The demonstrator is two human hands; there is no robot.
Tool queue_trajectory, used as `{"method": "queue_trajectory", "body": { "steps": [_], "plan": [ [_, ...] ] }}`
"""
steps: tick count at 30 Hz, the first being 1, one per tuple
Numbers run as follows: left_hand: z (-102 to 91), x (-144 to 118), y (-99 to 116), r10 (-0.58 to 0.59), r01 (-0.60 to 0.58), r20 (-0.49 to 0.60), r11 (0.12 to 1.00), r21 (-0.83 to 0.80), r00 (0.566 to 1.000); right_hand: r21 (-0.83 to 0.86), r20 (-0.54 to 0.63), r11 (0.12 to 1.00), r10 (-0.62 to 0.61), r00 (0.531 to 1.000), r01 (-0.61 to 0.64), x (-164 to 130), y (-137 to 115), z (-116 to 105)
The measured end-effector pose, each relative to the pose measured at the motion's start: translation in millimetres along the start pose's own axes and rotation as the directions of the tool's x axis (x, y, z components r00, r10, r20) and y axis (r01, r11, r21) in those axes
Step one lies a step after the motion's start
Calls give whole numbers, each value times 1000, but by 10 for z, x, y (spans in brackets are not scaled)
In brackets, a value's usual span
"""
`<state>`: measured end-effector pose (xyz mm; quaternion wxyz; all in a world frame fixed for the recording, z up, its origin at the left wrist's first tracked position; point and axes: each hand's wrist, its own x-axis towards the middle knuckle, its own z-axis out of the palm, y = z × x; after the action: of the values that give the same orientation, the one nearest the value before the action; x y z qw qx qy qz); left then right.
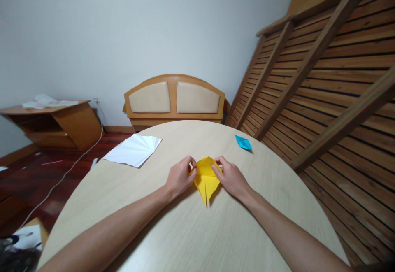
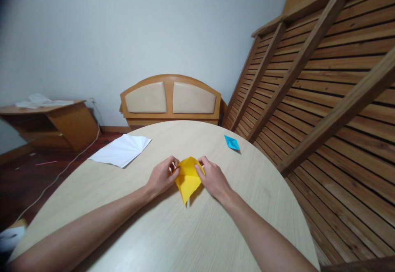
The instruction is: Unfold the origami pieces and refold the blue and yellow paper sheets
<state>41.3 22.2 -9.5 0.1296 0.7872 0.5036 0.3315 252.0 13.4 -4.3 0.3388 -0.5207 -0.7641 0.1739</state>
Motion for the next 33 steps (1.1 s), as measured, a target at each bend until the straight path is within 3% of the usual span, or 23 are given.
{"method": "queue_trajectory", "body": {
  "steps": [12,20,33],
  "plan": [
    [-9,-7,13,48,-52,-36,993,-102,998,-4,14,1000,-15,1000,15,1,-45,-24],
    [-23,19,29,43,-46,-88,998,-31,995,-58,47,996,-66,997,69,-16,-120,-9],
    [-23,1,59,73,-74,-75,997,-11,995,-43,48,998,-54,997,56,-13,-142,13]
  ]
}}
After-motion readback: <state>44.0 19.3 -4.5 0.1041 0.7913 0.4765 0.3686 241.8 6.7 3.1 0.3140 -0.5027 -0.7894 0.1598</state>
